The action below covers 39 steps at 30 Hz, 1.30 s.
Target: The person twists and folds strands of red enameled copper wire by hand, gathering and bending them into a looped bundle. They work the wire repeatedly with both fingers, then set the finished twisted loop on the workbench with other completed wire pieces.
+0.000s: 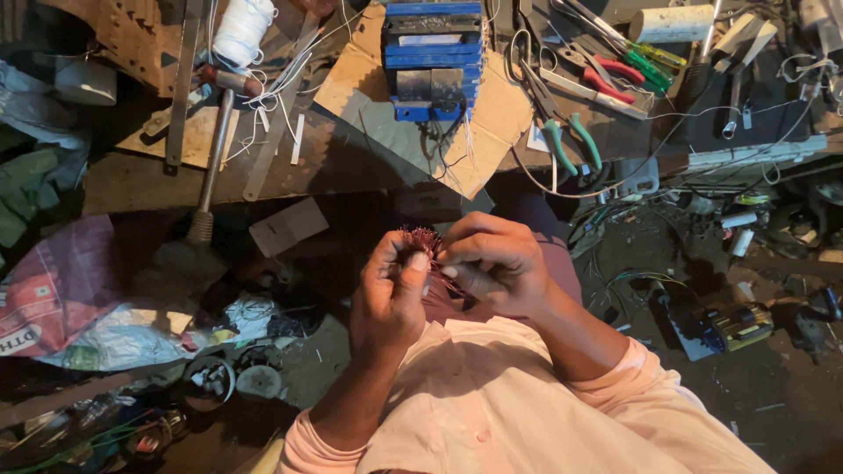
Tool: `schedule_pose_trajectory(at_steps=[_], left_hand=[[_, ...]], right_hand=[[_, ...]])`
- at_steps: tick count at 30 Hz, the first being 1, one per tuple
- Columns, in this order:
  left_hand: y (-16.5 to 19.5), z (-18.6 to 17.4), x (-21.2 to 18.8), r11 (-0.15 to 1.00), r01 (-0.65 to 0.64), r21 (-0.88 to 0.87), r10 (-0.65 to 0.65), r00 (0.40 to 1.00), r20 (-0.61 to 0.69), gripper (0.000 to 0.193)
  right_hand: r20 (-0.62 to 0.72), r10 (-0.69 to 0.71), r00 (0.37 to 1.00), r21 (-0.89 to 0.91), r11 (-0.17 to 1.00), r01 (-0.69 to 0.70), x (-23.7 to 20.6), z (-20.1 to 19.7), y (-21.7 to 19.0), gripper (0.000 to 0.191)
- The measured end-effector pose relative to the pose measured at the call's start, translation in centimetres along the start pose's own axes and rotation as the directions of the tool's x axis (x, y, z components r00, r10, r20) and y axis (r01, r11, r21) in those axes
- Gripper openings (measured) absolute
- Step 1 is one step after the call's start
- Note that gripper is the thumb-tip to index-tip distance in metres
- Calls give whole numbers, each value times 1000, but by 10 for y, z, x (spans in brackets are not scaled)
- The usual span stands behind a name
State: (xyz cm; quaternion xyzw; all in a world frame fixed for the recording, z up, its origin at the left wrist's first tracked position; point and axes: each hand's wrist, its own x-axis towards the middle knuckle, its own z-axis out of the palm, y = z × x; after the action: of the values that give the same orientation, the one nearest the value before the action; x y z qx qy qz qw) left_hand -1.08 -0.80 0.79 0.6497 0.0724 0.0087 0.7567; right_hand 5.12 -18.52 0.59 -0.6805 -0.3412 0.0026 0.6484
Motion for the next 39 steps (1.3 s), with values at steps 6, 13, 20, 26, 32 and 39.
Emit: schedule_pose_trajectory(at_steps=[6,13,20,26,32,39], left_hand=[[-7,-2,0,1000,-21,-23,21,1000,1,14],[-2,0,-1,996,-44,72,44,999,3,15],[17,8,-1,965,-34,259,29,999,23,13],[15,11,1,967,-104,233,97,994,41,11],[12,7,-1,978,-47,203,48,999,2,11],[10,3,-1,991,-32,133,31,999,14,12]], right_hand=[[88,-78,993,-6,997,79,1,0,5,15],[148,11,989,167,985,-35,2,-12,8,15],[7,108,994,288,952,-106,5,-9,8,17],[-27,97,995,274,958,-86,3,-6,7,12],[-15,119,993,252,961,-112,-2,-5,10,12],[-32,108,994,312,946,-93,-5,-11,14,12]])
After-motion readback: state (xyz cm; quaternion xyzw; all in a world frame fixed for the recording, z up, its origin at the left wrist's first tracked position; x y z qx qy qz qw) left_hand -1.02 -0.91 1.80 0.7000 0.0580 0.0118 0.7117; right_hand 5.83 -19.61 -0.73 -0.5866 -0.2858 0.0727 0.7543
